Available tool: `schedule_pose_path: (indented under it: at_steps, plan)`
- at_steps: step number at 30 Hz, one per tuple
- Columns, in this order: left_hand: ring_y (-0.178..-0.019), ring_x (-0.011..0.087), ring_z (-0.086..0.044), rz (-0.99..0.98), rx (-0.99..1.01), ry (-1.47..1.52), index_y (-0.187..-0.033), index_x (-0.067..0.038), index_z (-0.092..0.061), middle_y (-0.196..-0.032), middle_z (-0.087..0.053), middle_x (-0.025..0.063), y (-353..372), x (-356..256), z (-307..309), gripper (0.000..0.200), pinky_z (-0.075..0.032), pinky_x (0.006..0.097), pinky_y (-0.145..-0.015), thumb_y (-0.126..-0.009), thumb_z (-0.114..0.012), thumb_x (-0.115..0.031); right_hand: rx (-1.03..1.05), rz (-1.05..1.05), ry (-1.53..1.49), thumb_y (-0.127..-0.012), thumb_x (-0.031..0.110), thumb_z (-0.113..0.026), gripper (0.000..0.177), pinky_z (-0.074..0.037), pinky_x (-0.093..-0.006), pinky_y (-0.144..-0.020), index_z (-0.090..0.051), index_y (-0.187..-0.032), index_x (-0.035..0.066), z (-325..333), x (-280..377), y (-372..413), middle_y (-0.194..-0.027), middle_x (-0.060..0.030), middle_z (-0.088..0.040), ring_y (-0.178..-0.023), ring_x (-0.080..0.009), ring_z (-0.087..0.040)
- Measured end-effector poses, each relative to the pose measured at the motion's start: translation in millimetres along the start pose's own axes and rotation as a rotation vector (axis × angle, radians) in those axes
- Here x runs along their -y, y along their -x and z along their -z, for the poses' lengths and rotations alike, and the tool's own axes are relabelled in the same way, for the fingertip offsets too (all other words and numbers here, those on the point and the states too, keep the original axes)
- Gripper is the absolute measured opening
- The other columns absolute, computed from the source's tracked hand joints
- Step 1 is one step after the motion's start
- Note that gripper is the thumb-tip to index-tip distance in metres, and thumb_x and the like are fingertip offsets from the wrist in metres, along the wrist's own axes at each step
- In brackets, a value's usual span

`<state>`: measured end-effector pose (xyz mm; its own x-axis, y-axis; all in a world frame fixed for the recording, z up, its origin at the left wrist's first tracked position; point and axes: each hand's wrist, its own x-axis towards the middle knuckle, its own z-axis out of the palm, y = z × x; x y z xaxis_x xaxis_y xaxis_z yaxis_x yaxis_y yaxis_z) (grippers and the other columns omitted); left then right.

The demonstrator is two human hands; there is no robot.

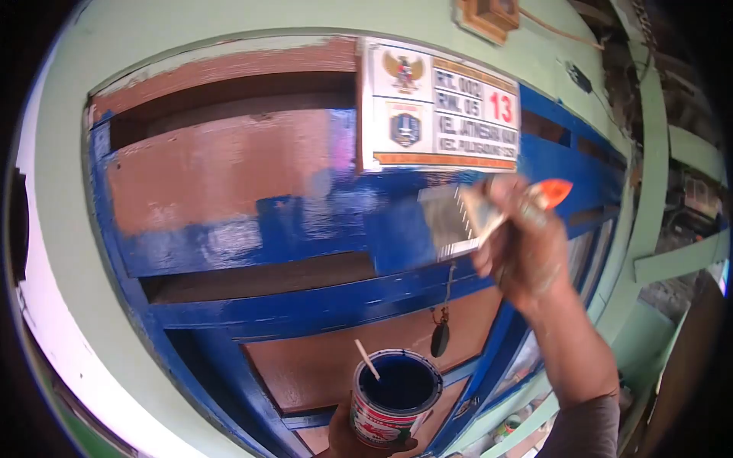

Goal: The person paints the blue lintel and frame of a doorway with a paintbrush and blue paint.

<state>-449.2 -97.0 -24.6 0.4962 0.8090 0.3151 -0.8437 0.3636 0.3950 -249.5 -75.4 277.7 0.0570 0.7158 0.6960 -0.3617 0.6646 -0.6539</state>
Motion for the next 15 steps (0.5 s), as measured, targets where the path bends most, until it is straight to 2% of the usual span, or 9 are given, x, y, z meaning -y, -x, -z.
schedule_pose_path:
  at_steps: [2,3,4,6,9,12,14,15]
  plan:
    - [-0.124,0.0334,-0.061,0.138,0.065,0.21,-0.15,-0.013,-0.046,-0.146,-0.055,0.0138,2.9,-10.6,-10.6,0.08,-0.06,0.0571,-0.091,-0.091,-0.064,-0.065,0.022,0.189,0.126,-0.096,0.031,-0.073,0.03,-0.051,-0.0258,-0.041,-0.064,-0.106,0.004,-30.5,17.6,-20.8,-0.076,-0.0085,-0.07,-0.051,-0.0164,-0.065]
    - [-0.124,0.0329,-0.061,0.207,0.108,0.316,-0.149,-0.014,-0.047,-0.145,-0.056,0.014,4.1,-13.5,-12.2,0.079,-0.06,0.0561,-0.089,-0.091,-0.065,-0.064,0.107,0.29,0.173,-0.097,0.032,-0.072,0.034,-0.051,-0.0259,-0.044,-0.065,-0.112,0.002,-46.7,23.8,-30.4,-0.076,-0.0085,-0.069,-0.055,-0.0157,-0.066]
    - [-0.122,0.0334,-0.062,0.192,0.08,0.319,-0.149,-0.014,-0.047,-0.145,-0.056,0.0144,5.9,-13.9,-12.3,0.079,-0.061,0.0561,-0.088,-0.091,-0.065,-0.065,0.233,0.378,0.252,-0.095,0.033,-0.074,0.041,-0.052,-0.0255,-0.047,-0.067,-0.118,0.0,-60.8,31.9,-42.2,-0.079,-0.0089,-0.07,-0.059,-0.015,-0.067]
    - [-0.12,0.0343,-0.064,0.18,0.017,0.328,-0.148,-0.015,-0.049,-0.145,-0.055,0.0152,10.0,-11.9,-10.5,0.077,-0.062,0.056,-0.087,-0.091,-0.064,-0.066,0.298,0.551,0.383,-0.095,0.031,-0.075,0.046,-0.048,-0.0236,-0.049,-0.064,-0.123,-0.003,-95.0,39.4,-61.9,-0.084,-0.009,-0.069,-0.059,-0.0146,-0.064]
    - [-0.115,0.0355,-0.067,0.156,0.189,0.335,-0.147,-0.014,-0.05,-0.143,-0.057,0.0152,7.7,-6.8,-0.6,0.078,-0.062,0.0558,-0.085,-0.091,-0.064,-0.067,0.4,0.764,0.587,-0.092,0.027,-0.079,0.043,-0.052,-0.0232,-0.056,-0.068,-0.12,-0.004,-141.7,53.0,-75.5,-0.093,-0.011,-0.073,-0.069,-0.0138,-0.069]
    - [-0.113,0.0347,-0.068,0.114,0.164,0.271,-0.146,-0.014,-0.051,-0.137,-0.061,0.0151,12.0,-12.6,-6.2,0.08,-0.062,0.0559,-0.084,-0.09,-0.064,-0.069,0.39,0.934,0.512,-0.09,0.021,-0.082,0.033,-0.057,-0.0263,-0.065,-0.073,-0.115,0.002,-185.8,48.0,-79.2,-0.097,-0.0062,-0.075,-0.081,-0.0141,-0.072]
    - [-0.111,0.0341,-0.069,0.118,0.109,0.303,-0.145,-0.013,-0.053,-0.134,-0.064,0.0151,14.4,-12.6,-9.1,0.08,-0.063,0.0553,-0.083,-0.089,-0.063,-0.07,0.349,1.136,0.752,-0.091,0.021,-0.082,0.025,-0.056,-0.0251,-0.067,-0.073,-0.106,0.003,-221.4,42.9,-65.2,-0.093,-0.0066,-0.074,-0.079,-0.0117,-0.07]
    - [-0.11,0.0338,-0.07,0.124,0.082,0.318,-0.145,-0.013,-0.054,-0.132,-0.065,0.0151,15.3,-12.5,-9.9,0.081,-0.063,0.0549,-0.082,-0.089,-0.063,-0.071,0.397,1.198,0.816,-0.091,0.023,-0.082,0.025,-0.056,-0.025,-0.068,-0.073,-0.105,0.003,-228.2,44.2,-65.9,-0.093,-0.0067,-0.074,-0.08,-0.0111,-0.069]
